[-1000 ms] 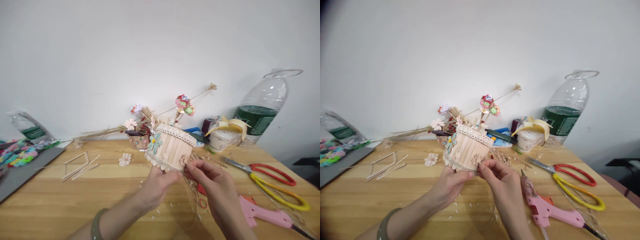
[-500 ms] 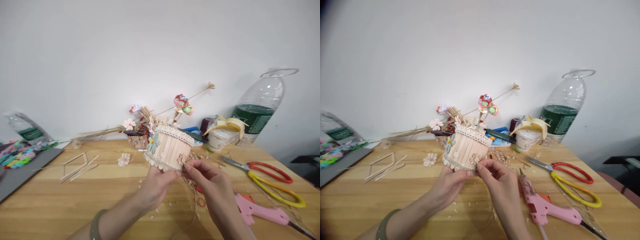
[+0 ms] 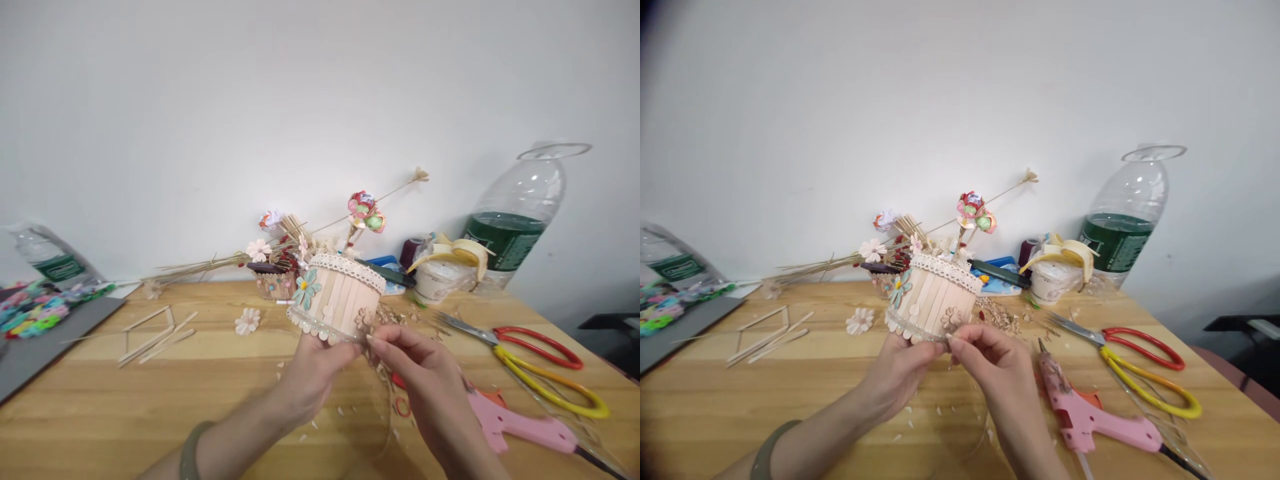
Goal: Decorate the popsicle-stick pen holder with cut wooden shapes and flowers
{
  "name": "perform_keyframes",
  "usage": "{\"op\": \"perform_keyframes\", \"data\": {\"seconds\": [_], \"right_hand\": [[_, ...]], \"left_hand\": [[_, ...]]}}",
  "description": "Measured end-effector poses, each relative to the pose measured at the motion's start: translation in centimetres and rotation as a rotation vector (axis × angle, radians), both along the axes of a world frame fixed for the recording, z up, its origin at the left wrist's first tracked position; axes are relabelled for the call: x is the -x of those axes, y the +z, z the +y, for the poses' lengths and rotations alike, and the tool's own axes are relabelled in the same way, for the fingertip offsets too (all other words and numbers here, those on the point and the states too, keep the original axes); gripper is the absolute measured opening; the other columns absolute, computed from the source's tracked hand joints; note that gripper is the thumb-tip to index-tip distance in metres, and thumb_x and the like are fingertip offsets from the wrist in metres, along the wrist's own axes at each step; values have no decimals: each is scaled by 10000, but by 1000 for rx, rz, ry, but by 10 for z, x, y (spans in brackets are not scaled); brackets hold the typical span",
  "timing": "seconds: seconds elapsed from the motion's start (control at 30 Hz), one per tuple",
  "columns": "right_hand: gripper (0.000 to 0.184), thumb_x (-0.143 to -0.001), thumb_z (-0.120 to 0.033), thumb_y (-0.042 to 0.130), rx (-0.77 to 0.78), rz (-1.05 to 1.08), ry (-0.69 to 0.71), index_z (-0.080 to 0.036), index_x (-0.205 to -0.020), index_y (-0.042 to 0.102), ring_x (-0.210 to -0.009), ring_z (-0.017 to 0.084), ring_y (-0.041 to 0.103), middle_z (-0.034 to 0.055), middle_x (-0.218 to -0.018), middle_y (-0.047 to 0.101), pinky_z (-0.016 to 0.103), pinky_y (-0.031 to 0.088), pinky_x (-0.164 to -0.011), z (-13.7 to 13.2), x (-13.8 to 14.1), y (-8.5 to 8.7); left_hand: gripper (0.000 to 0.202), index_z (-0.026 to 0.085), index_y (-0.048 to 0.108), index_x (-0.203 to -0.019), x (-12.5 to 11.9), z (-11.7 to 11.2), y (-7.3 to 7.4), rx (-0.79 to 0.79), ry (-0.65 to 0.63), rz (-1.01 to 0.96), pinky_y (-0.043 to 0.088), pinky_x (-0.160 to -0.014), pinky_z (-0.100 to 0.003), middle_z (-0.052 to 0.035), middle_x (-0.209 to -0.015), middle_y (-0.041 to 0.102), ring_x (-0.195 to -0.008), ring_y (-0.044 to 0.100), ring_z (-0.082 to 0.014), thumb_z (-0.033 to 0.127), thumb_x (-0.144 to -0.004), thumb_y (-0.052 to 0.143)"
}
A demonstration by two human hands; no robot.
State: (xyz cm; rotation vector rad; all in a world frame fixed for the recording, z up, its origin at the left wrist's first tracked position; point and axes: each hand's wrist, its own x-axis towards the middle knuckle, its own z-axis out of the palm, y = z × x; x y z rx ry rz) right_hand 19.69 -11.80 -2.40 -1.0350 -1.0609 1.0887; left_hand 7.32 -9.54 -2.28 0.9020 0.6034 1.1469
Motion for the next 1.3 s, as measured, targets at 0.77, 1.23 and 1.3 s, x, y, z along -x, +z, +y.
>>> {"op": "perform_keyframes", "data": {"seconds": [0.77, 1.23, 1.3], "right_hand": [[127, -758, -324, 606, -241, -375, -447, -247, -857, 624, -789, 181, 592, 30, -889, 624, 308, 492, -700, -12, -5, -10], [220, -729, -305, 696, -240, 48, -222, -256, -818, 501, -727, 124, 461, -26, -777, 469, 220, 400, -620, -4, 21, -11], [215, -735, -290, 692, -251, 52, -214, -255, -816, 496, -726, 119, 455, -26, -784, 462, 213, 395, -619, -4, 22, -11]], "left_hand": [[552, 168, 643, -1096, 5, 1, 1, -12, -9, -78, 426, -869, -336, -62, -951, 715, -960, 604, -232, 84, -551, 619], [630, 179, 585, -1188, 5, -8, 3, -40, -50, -116, 456, -792, -333, -67, -938, 713, -898, 623, -232, 77, -567, 607], [651, 186, 571, -1205, 5, -9, 4, -35, -42, -117, 451, -796, -331, -67, -973, 705, -907, 615, -227, 75, -565, 609]]}}
